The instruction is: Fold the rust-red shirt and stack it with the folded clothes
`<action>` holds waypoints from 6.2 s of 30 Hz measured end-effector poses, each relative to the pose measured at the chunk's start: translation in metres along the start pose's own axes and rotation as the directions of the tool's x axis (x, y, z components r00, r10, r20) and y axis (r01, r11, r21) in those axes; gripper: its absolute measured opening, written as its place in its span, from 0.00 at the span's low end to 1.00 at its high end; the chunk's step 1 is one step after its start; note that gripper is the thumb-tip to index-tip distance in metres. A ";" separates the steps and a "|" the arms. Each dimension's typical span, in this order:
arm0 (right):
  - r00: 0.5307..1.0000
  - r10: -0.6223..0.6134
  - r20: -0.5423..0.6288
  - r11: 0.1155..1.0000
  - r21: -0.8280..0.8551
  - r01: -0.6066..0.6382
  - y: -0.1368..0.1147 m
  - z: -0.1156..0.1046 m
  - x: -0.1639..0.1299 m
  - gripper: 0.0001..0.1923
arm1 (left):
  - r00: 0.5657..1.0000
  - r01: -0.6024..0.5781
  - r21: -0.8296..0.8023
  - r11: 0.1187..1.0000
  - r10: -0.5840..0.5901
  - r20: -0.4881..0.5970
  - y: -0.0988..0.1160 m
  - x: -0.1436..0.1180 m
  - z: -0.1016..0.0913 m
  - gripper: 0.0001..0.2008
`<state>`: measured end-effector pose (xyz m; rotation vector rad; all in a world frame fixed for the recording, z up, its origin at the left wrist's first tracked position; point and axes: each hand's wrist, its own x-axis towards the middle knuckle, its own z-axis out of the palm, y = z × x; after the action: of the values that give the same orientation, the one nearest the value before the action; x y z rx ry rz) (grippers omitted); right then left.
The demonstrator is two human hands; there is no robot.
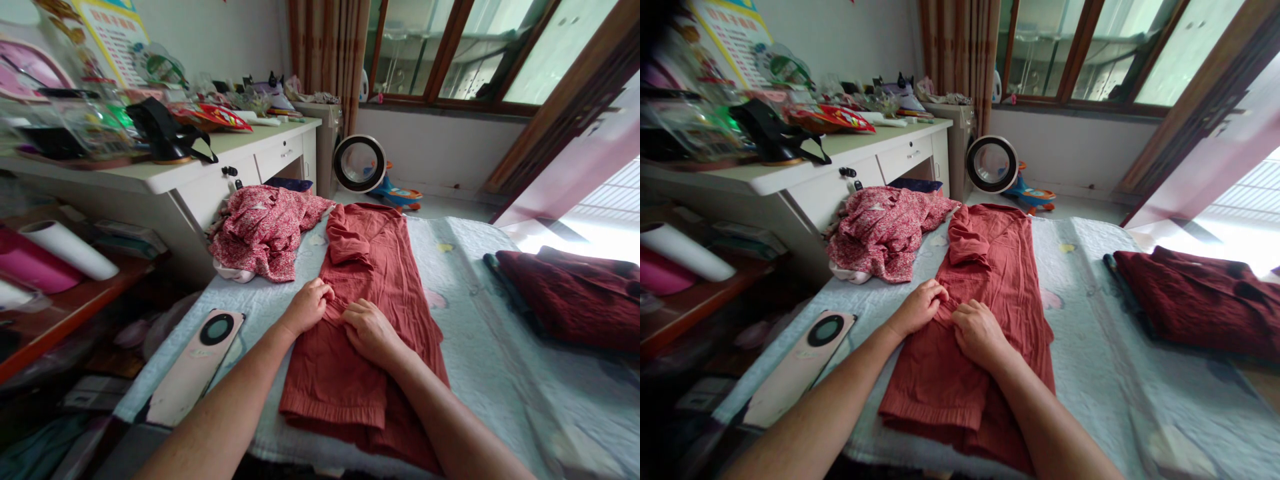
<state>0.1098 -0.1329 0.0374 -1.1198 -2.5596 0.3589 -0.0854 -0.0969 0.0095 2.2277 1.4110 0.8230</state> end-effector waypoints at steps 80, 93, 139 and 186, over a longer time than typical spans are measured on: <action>0.999 -0.034 -0.003 0.994 0.107 0.034 0.000 -0.009 0.000 0.12 | 1.000 -0.001 -0.008 1.000 0.001 -0.023 -0.002 -0.001 0.001 0.13; 0.998 0.001 -0.067 0.994 0.110 0.006 0.006 -0.005 -0.003 0.09 | 1.000 -0.003 -0.005 1.000 0.003 -0.012 -0.002 0.000 0.000 0.13; 0.998 -0.057 0.008 0.997 0.053 0.056 0.000 -0.008 -0.003 0.13 | 1.000 -0.002 -0.019 1.000 0.002 -0.019 -0.001 0.000 0.000 0.14; 0.998 0.002 -0.063 0.996 0.092 0.004 0.004 -0.008 -0.004 0.09 | 1.000 -0.003 -0.040 0.999 0.002 -0.012 -0.001 0.000 -0.001 0.14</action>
<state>0.1183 -0.1320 0.0422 -1.0794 -2.4628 0.4301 -0.0866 -0.0965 0.0098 2.1984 1.3853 0.8599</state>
